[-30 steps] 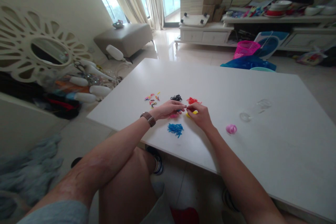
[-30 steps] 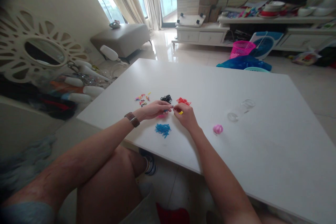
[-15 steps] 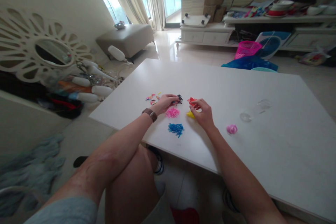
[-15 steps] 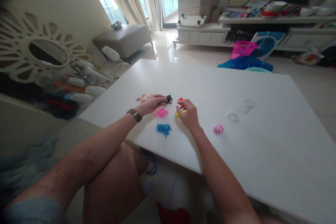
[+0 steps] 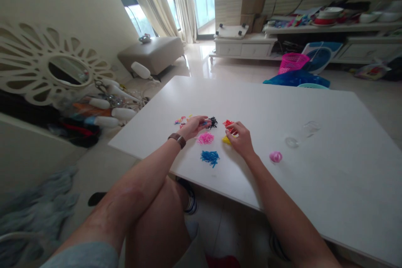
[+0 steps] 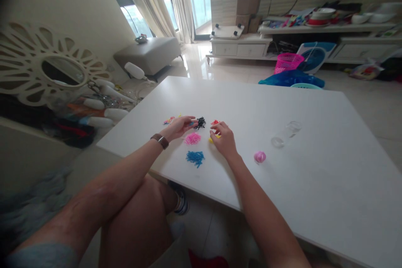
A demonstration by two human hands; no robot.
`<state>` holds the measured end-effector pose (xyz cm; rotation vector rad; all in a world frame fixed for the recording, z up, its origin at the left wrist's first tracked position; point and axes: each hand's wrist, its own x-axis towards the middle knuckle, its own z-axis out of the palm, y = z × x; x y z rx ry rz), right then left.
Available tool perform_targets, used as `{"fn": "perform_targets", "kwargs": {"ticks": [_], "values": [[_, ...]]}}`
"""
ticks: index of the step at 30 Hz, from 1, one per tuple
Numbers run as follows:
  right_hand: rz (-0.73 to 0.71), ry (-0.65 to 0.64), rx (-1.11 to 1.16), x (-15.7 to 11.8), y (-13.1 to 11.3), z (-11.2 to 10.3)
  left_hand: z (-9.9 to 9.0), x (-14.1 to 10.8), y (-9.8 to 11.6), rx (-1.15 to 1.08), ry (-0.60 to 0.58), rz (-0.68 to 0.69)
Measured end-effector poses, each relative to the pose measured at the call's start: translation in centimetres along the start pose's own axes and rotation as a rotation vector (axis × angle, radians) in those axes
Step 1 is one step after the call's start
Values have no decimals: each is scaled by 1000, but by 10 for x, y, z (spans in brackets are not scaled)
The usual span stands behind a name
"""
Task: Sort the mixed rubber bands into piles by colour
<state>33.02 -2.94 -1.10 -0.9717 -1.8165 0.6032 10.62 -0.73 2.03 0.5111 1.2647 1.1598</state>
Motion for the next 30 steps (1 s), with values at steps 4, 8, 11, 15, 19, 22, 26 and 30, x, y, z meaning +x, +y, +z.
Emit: {"fn": "perform_targets", "kwargs": {"ticks": [4,8,11,15,19,22,26,30], "values": [[-3,-54,-6,0,-1,0,2,-14,2,100,-319,-112],[-108,-144,-26,-1,-3,0,1,-25,-2,195,-511,-169],[-198,-218,-34,-2,-5,1,0,-29,-5,236,-594,-170],[-240,-306,-10,-4,-6,2,-2,-31,-6,278,-620,-174],[-238,-331,22,-5,-6,3,-1,-35,-5,292,-631,-190],[-225,-335,68,-6,-6,3,0,-39,-3,273,-641,-213],[-116,-408,188,-7,-8,4,-3,-45,-1,256,-659,-270],[-12,-515,284,-9,-9,4,-6,-49,-1,298,-701,-333]]}}
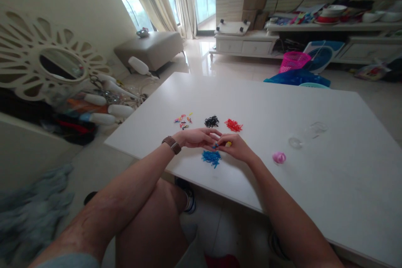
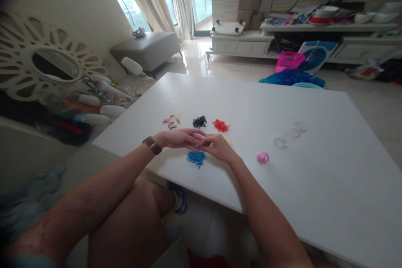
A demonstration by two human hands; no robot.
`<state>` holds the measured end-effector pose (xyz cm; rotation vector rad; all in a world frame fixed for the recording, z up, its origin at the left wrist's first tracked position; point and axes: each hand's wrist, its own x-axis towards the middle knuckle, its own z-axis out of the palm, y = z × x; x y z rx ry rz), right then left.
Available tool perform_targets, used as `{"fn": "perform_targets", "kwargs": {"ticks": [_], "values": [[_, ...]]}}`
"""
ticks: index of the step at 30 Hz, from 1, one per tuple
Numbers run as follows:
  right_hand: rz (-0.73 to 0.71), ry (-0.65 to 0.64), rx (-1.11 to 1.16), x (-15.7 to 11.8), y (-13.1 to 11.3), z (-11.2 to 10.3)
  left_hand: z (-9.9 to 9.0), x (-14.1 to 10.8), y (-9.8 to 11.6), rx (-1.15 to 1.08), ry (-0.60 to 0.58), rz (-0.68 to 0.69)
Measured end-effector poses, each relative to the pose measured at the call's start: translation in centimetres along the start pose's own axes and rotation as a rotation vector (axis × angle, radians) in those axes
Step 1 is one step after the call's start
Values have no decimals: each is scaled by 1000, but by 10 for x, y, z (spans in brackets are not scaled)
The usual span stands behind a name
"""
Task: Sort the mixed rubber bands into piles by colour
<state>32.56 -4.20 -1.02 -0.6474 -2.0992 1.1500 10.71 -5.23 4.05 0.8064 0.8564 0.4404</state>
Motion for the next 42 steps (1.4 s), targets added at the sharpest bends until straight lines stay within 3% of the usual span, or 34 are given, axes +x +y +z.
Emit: {"fn": "perform_targets", "kwargs": {"ticks": [4,8,10,14,16,18,23,30,36,42], "values": [[19,-37,23,-1,-1,1,2,-4,3,45,24,-32],[55,-78,-18,-1,-3,0,-2,-12,14,130,191,9],[91,-126,-26,-2,-4,0,-14,-17,20,174,356,117],[95,-205,-31,-2,-4,1,-55,-24,24,204,884,430],[94,-240,-21,-2,-2,2,-76,-28,21,173,1091,496],[97,-254,-13,-2,-1,4,-91,-32,16,175,1183,485],[69,-221,-34,-1,-1,5,-106,-39,-3,369,1222,337],[41,-103,-58,1,-8,3,-115,-28,-18,757,1079,248],[31,-93,-77,1,-11,3,-126,-12,-26,1081,1186,165],[28,-91,-88,1,-11,3,-130,-11,-24,1091,1259,115]]}}
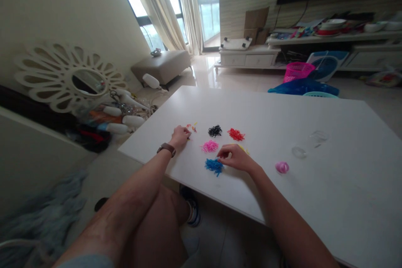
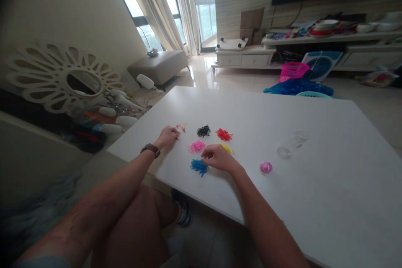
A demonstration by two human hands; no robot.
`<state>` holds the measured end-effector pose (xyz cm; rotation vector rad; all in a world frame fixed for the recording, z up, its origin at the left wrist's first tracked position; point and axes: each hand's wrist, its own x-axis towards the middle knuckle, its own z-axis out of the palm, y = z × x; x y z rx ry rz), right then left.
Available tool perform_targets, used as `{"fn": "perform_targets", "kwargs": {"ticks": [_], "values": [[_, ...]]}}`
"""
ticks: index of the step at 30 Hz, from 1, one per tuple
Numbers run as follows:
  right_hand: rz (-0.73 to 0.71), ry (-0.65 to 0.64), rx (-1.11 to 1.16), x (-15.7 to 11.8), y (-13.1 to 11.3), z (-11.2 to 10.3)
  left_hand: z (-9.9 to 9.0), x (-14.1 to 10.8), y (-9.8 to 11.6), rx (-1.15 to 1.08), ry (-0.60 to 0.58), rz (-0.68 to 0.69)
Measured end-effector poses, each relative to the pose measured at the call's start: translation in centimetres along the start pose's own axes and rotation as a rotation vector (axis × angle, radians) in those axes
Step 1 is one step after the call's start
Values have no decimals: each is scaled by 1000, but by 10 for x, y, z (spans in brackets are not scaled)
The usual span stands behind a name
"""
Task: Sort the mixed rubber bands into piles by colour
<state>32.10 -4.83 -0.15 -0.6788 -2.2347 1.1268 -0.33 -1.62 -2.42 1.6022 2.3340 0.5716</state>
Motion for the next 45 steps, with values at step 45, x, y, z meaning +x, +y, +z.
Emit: {"fn": "perform_targets", "kwargs": {"ticks": [45], "values": [[22,494,-151,2,2,-1,11,-70,127,-1131,-737,2]]}}
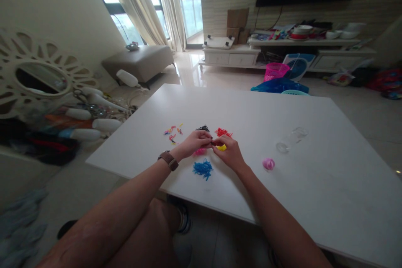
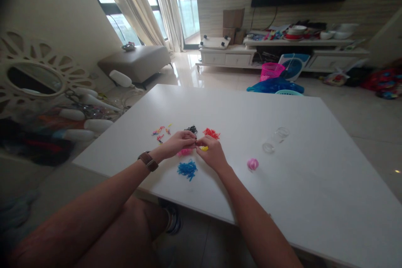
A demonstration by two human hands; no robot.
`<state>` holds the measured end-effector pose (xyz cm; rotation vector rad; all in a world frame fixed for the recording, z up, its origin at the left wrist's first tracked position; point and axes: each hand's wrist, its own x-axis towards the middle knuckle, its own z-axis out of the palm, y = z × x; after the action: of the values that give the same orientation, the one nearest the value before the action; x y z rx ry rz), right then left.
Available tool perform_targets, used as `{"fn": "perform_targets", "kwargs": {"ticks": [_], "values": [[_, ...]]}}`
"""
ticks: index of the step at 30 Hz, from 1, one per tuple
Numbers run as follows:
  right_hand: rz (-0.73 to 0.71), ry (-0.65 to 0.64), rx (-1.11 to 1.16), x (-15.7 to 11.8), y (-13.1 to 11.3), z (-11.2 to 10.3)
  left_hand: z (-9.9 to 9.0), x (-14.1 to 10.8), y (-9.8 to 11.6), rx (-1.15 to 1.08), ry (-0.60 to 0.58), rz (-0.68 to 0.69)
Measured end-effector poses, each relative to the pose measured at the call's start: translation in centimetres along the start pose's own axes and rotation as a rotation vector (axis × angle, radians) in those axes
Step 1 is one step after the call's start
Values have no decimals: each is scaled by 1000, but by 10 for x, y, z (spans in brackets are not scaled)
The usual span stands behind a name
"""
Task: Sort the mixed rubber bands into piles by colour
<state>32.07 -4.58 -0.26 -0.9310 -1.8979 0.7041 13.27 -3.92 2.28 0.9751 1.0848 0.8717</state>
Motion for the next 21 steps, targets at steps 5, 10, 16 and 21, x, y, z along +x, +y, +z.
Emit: {"fn": "perform_targets", "kwargs": {"ticks": [5,10,16,21], "values": [[-19,13,-22,0,0,0,0,0,0,-40,-18,-19],[-1,85,-34,1,-1,0,0,0,3,-121,57,-50],[13,109,-35,2,-3,-2,0,-3,9,-137,57,-89],[8,125,-43,1,-1,-2,-3,-2,9,-172,27,-151]]}}
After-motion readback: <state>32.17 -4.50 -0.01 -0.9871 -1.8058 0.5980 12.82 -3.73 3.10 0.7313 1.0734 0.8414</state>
